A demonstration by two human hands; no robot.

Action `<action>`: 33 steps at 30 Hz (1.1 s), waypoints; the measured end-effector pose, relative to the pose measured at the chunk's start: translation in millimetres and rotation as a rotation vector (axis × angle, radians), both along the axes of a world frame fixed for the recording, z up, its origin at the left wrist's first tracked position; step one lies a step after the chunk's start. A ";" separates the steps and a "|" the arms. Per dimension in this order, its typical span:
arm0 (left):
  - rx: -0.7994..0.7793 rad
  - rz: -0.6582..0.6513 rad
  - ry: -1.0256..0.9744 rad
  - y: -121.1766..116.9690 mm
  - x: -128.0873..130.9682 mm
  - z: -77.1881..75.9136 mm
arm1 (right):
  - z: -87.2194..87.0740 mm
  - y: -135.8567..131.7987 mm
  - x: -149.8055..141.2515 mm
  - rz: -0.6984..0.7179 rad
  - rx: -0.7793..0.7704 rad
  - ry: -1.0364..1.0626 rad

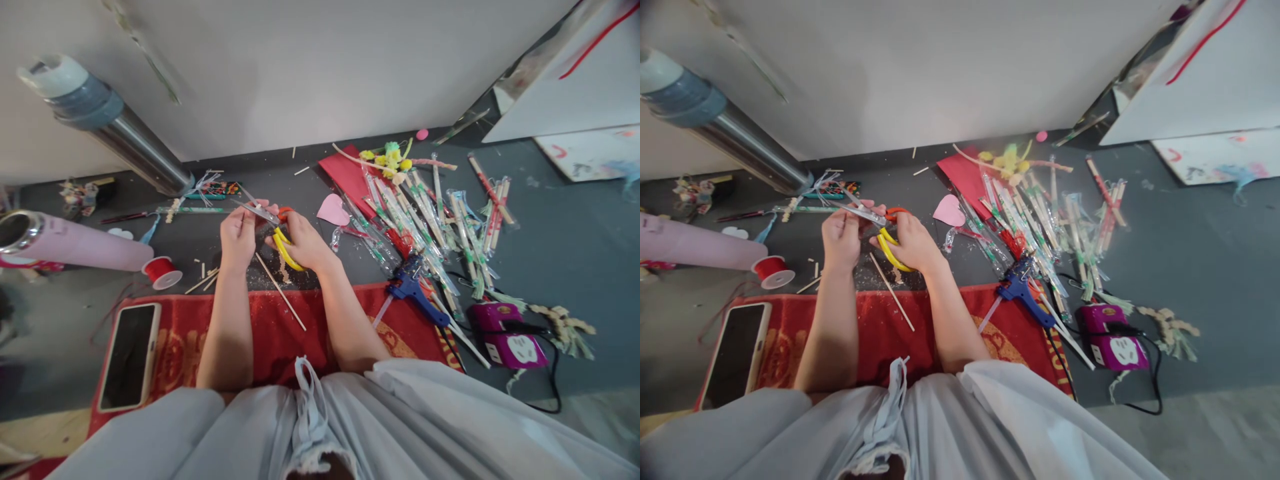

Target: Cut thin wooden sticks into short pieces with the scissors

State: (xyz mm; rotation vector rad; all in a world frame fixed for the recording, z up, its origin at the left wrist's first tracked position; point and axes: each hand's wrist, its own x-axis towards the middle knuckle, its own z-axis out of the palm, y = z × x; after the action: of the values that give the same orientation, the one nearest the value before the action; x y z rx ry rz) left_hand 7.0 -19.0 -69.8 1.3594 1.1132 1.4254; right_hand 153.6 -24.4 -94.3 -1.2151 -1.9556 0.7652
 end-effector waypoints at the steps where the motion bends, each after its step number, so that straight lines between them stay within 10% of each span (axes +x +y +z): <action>1: -0.002 0.003 0.003 -0.2 0.3 0.6 | 0.0 -0.1 -0.2 0.003 -0.003 0.000; 33: 0.100 -0.120 -0.066 -4.2 -12.7 3.9 | 10.4 -1.0 3.7 0.162 -0.062 0.029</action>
State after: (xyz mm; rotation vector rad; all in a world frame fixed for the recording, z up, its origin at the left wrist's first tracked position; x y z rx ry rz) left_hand -5.7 -23.1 -65.9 1.4143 0.9138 1.4432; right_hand 157.3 -25.4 -83.8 -1.0849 -2.0378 0.9264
